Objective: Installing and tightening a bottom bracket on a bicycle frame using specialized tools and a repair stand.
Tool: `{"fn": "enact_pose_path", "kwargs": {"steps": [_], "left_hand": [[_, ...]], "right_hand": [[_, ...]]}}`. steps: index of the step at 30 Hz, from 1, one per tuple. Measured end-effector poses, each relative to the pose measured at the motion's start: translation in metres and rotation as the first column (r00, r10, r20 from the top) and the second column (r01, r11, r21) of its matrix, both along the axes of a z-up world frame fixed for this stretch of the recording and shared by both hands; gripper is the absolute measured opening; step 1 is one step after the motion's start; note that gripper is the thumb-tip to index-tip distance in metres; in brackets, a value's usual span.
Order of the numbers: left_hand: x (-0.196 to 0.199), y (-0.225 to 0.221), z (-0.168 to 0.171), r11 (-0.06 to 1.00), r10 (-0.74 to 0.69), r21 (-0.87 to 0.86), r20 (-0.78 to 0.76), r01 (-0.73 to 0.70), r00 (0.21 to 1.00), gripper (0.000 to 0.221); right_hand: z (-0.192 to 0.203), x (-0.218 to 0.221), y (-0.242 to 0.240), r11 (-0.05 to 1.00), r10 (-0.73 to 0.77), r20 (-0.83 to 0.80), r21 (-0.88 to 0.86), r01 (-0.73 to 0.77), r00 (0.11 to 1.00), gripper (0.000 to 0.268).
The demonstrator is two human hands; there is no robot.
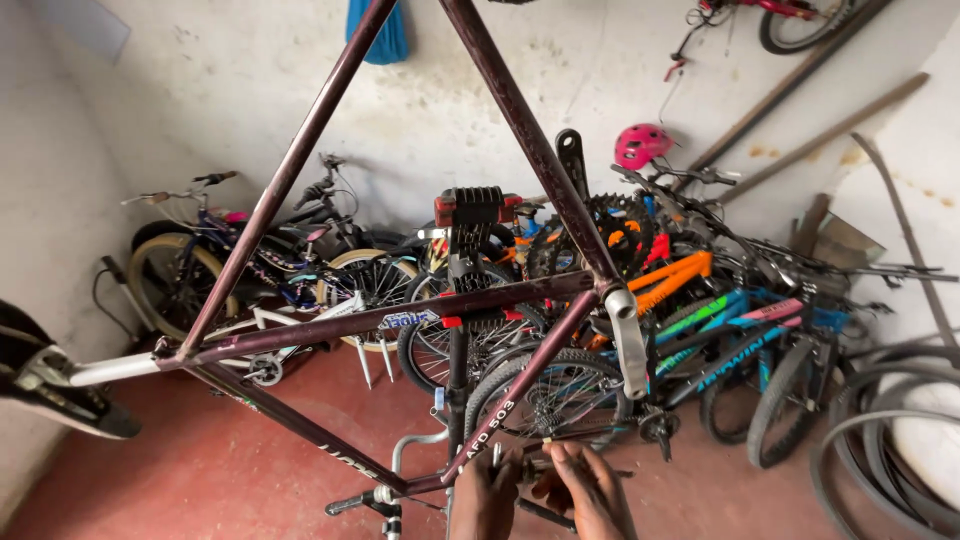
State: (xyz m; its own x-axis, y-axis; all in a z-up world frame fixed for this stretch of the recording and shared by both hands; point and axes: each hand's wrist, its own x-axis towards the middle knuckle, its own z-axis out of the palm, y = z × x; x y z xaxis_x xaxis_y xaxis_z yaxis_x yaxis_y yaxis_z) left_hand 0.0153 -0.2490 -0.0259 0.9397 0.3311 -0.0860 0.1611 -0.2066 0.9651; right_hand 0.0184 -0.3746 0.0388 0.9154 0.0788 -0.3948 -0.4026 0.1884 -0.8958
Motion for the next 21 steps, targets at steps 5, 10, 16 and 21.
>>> {"fn": "enact_pose_path", "kwargs": {"steps": [5,10,16,21], "left_hand": [[0.008,-0.020,-0.004,0.993,0.115,-0.004,-0.257,-0.120,0.960,0.045],[-0.002,-0.043,0.026,0.945,-0.156,-0.314,-0.177,0.095,0.972,0.027],[0.019,-0.041,-0.013,0.984,-0.153,-0.124,-0.185,0.132,0.971,0.033],[0.010,-0.024,0.051,0.859,-0.082,-0.509,-0.047,0.046,0.996,0.040]], "right_hand": [[0.011,0.014,-0.018,0.962,0.045,-0.199,-0.255,-0.096,0.979,0.053],[0.035,0.032,-0.031,0.898,0.200,-0.234,-0.344,-0.274,0.951,0.053],[0.027,0.050,-0.038,0.858,0.449,-0.007,-0.275,-0.434,0.893,0.039],[0.023,0.046,-0.031,0.737,0.557,-0.012,-0.454,-0.501,0.830,0.059]]}}
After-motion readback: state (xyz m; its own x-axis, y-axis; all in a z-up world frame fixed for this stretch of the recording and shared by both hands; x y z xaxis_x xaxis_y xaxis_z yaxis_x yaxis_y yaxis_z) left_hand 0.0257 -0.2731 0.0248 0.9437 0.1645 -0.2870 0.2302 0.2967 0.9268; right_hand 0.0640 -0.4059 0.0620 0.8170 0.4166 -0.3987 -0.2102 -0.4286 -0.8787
